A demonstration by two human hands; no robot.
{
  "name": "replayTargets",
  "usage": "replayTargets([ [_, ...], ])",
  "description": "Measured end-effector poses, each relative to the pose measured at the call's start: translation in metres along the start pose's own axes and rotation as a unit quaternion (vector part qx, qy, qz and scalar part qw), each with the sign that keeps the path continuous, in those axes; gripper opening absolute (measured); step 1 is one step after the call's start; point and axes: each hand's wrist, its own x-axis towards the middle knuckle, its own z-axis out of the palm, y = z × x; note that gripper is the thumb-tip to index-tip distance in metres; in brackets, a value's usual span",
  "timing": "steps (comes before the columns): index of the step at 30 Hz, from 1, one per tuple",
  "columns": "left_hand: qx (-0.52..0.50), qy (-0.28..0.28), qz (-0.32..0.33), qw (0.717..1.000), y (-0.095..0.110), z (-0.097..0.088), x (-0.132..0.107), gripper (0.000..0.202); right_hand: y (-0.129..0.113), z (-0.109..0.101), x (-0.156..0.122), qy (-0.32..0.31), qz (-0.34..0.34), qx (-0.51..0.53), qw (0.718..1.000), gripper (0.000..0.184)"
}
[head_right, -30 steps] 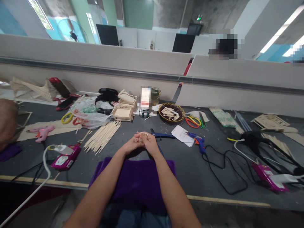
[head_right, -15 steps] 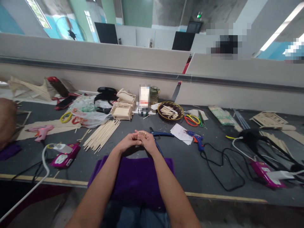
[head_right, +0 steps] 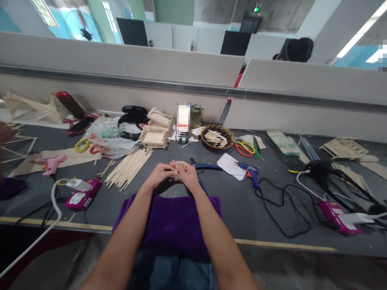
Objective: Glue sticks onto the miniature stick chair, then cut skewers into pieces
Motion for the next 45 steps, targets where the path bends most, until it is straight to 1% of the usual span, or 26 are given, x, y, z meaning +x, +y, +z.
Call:
replayTargets([
  [5,0.019,-0.001,0.003,1.000,0.004,0.000,0.000,0.028,0.000,-0.001,-0.001,0.008,0.014,-0.002,1.000,0.037],
  [10,0.081,0.001,0.060,0.995,0.005,0.000,0.001,0.024,0.001,-0.002,0.001,0.011,0.029,0.013,0.999,0.039],
  [13,0.105,0.001,0.088,0.991,0.005,-0.002,0.000,0.023,0.000,-0.002,0.001,0.013,0.025,0.009,1.000,0.039],
  [16,0.119,-0.017,0.095,0.988,0.007,-0.004,-0.003,0.022,-0.002,-0.001,-0.002,-0.002,0.016,-0.003,1.000,0.035],
  [19,0.138,-0.038,0.106,0.984,0.010,-0.007,-0.005,0.018,-0.004,0.000,-0.004,-0.025,0.024,0.015,0.999,0.032],
  [23,0.159,-0.036,0.135,0.977,0.008,-0.009,-0.006,0.015,-0.005,-0.001,-0.006,-0.056,0.038,0.058,0.996,0.028],
  [29,0.172,-0.043,0.134,0.975,0.005,-0.009,-0.006,0.015,-0.007,-0.005,-0.006,-0.071,0.051,0.065,0.994,0.028],
  [37,0.149,-0.054,0.137,0.978,0.009,-0.007,-0.007,0.016,-0.007,-0.008,-0.007,-0.076,0.048,0.050,0.995,0.026],
  [45,0.144,-0.056,0.135,0.979,0.008,-0.010,-0.007,0.016,-0.005,-0.007,-0.008,-0.078,0.038,0.033,0.996,0.025],
])
